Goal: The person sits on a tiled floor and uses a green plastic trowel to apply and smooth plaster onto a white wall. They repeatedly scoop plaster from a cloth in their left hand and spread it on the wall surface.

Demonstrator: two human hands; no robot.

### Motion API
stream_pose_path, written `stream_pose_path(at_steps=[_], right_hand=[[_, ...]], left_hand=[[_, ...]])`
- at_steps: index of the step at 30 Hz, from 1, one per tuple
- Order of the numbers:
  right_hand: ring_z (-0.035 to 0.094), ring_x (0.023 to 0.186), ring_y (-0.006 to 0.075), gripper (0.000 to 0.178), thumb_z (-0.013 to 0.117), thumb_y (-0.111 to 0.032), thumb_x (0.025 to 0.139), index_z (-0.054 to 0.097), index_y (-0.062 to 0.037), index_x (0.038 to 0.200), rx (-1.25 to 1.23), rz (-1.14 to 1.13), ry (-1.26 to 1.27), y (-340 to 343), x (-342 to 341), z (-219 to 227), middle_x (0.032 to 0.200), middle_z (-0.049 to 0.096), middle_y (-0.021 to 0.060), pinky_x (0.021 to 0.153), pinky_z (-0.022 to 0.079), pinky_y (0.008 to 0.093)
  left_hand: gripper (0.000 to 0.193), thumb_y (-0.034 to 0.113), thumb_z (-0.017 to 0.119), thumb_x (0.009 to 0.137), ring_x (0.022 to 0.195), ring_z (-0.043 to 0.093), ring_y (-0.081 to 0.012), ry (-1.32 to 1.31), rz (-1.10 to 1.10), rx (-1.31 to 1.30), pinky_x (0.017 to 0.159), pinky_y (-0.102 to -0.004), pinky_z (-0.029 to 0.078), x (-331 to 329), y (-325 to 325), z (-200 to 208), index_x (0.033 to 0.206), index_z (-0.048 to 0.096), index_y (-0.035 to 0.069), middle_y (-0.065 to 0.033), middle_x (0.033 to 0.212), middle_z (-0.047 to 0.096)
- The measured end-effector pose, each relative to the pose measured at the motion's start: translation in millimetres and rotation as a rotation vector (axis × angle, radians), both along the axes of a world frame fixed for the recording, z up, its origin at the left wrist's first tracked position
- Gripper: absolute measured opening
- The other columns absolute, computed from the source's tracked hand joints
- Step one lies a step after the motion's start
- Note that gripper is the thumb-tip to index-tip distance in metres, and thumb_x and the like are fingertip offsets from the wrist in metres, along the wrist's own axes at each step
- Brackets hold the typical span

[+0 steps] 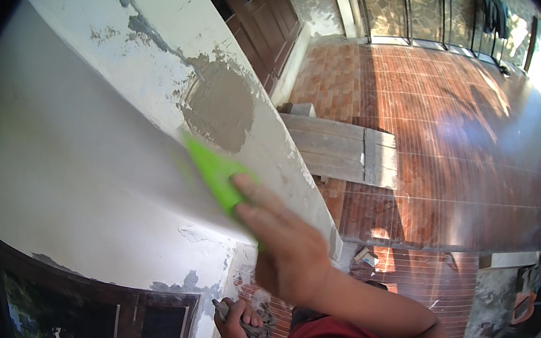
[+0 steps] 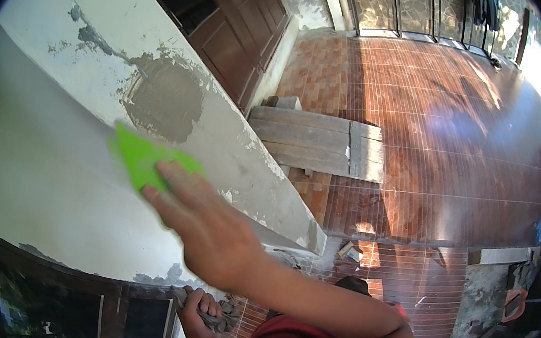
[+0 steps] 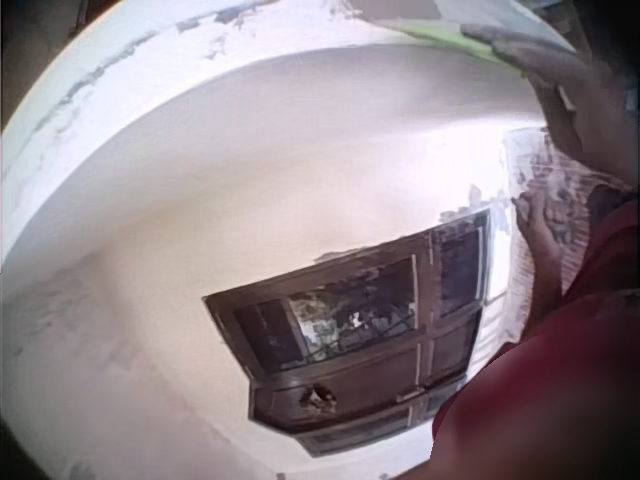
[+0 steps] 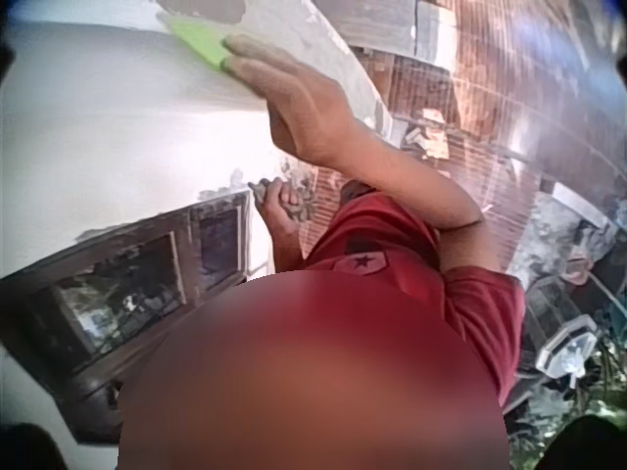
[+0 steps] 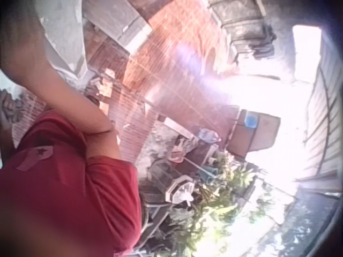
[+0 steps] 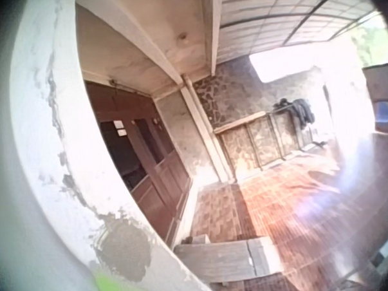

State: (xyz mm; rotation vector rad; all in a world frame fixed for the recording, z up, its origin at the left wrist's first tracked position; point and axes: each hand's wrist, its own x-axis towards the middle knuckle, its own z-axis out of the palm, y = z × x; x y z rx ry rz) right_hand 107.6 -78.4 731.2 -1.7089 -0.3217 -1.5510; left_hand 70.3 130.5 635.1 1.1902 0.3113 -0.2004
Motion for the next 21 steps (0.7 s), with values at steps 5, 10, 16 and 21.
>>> stream_pose_path(at_steps=[5,10,16,21], right_hand=[[0.067,0.102,0.0399,0.05,0.053,0.013,0.084,0.05,-0.0007,0.132,0.165,-0.118,0.067,-39,47,3,0.118,0.063,0.027,0.084,0.056,0.0391],[0.055,0.122,0.0433,0.057,0.054,0.013,0.079,0.051,-0.0037,0.133,0.058,-0.09,0.014,1,61,5,0.135,0.051,0.0301,0.098,0.05,0.0449],[0.052,0.127,0.044,0.051,0.057,0.012,0.08,0.053,0.0006,0.13,0.001,0.253,0.056,11,-5,-14,0.135,0.05,0.0335,0.105,0.045,0.0471],[0.062,0.113,0.0247,0.044,0.057,0.001,0.092,0.045,0.004,0.135,0.399,-0.016,0.177,-14,-48,-41,0.128,0.059,0.0201,0.096,0.049,0.035]], left_hand=[[0.022,0.0,0.056,0.087,0.048,0.043,-0.0146,-0.024,0.003,0.049,0.044,-0.0318,0.043,-5,-7,9,0.078,0.04,0.012,-0.0021,0.059,0.04],[0.022,0.0,0.056,0.087,0.048,0.043,-0.0147,-0.016,0.012,0.074,0.043,-0.0319,0.042,-11,-6,7,0.078,0.04,0.012,-0.0021,0.059,0.04],[0.022,0.001,0.057,0.088,0.049,0.043,-0.0142,0.09,-0.041,0.007,0.043,-0.0315,0.04,-7,-1,-5,0.078,0.042,0.014,-0.0007,0.059,0.039],[0.019,0.009,0.059,0.091,0.051,0.041,-0.0119,0.264,-0.306,-0.133,0.046,-0.0281,0.037,-6,7,-4,0.079,0.045,0.014,0.0015,0.06,0.039]])
